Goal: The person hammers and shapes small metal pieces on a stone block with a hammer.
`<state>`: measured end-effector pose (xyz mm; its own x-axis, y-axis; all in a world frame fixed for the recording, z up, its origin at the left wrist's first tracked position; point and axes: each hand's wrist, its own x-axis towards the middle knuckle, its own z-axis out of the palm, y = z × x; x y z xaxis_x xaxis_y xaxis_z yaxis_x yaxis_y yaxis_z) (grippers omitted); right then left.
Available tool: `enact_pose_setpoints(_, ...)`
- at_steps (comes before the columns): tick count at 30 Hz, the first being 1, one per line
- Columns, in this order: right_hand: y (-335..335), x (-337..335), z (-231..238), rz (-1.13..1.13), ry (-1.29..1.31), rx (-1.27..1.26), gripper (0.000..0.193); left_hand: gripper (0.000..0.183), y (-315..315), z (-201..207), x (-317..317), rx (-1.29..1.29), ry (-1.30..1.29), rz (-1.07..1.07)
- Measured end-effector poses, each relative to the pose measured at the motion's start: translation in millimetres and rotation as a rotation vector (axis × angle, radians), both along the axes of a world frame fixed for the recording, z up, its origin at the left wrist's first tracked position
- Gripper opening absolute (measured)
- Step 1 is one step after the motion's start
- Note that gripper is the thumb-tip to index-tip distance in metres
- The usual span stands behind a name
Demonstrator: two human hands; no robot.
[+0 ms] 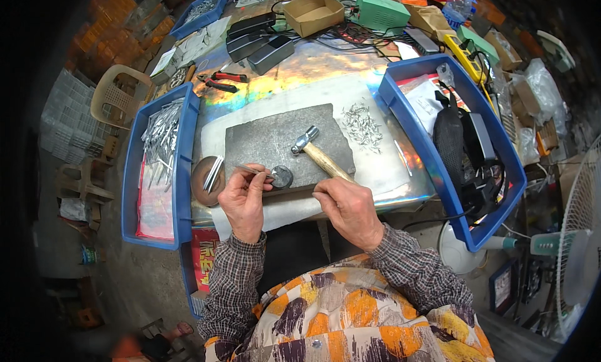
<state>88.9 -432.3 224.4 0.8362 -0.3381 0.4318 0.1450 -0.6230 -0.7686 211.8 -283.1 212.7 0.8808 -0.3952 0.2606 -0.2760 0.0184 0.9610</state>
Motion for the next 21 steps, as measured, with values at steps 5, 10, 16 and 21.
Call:
enact_pose_setpoints(5,-2.3,3.6,1.8,0.021,-0.020,-0.036,0.009,0.008,1.8,-1.0,0.7,0.033,-0.060,0.002)
enact_pose_setpoints(10,-3.8,9.9,8.7,0.032,-0.012,-0.048,0.008,0.008,0.1,-1.8,0.2,-0.004,-0.020,-0.004)
enact_pose_setpoints(16,-2.7,26.7,18.5,0.081,-0.028,-0.075,0.011,0.007,1.8,3.3,-1.9,0.161,-0.247,0.041)
enact_pose_setpoints(21,8.0,53.4,40.3,0.173,-0.123,-0.109,0.023,0.014,-1.6,5.6,-4.8,0.233,-0.447,0.099)
